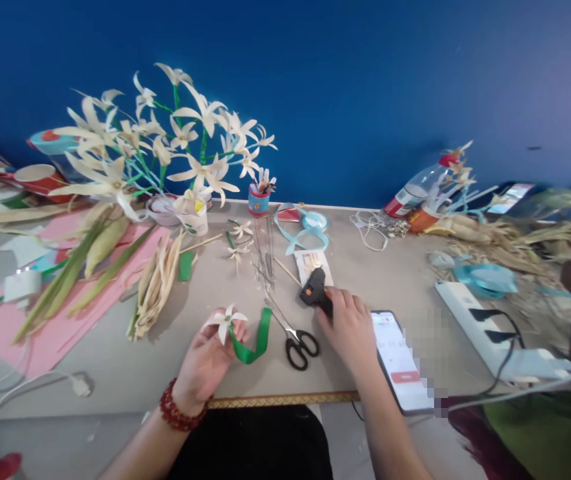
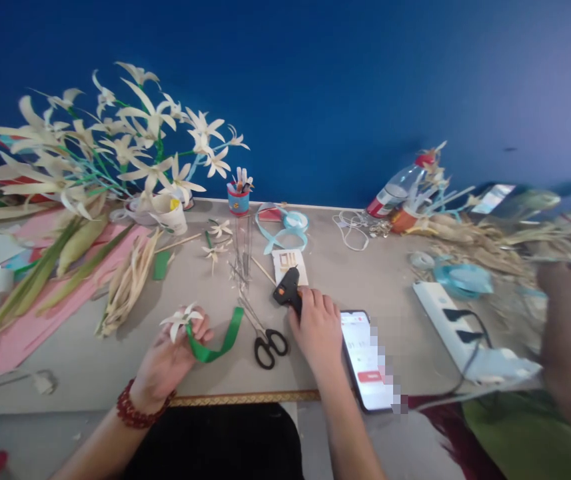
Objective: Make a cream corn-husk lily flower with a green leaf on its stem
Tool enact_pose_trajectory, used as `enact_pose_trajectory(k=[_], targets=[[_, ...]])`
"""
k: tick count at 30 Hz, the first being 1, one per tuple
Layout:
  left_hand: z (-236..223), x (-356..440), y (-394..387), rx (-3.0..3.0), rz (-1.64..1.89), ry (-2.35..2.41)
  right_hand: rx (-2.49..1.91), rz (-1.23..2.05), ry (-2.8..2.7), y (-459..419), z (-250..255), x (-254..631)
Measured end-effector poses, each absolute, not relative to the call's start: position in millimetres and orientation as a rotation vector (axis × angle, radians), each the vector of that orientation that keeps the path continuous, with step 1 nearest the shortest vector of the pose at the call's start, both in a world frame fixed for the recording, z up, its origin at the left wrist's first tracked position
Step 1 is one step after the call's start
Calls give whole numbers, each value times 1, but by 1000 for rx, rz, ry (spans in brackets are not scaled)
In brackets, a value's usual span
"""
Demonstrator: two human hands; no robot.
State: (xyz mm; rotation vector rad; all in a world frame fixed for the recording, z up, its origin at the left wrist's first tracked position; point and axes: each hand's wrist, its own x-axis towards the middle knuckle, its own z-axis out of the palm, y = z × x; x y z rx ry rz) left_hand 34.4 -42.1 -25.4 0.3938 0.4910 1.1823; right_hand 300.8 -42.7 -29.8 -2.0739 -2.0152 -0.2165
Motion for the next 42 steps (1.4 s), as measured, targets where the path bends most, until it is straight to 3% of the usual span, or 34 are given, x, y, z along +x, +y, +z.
enact_pose_trajectory(k=[4, 10, 17, 42], targets=[[-25, 35, -42, 439, 1195, 491, -1827, -132, -1891, -61, -8, 279], [-26, 33, -44, 508, 1181, 533, -1236, 460, -1869, -85, 13, 197], [-30, 30, -46, 556, 1198, 631, -1212, 354, -1668, -75, -5, 154], [-36, 29, -47, 507, 1240, 709, -1080, 352, -1563, -61, -7, 148]])
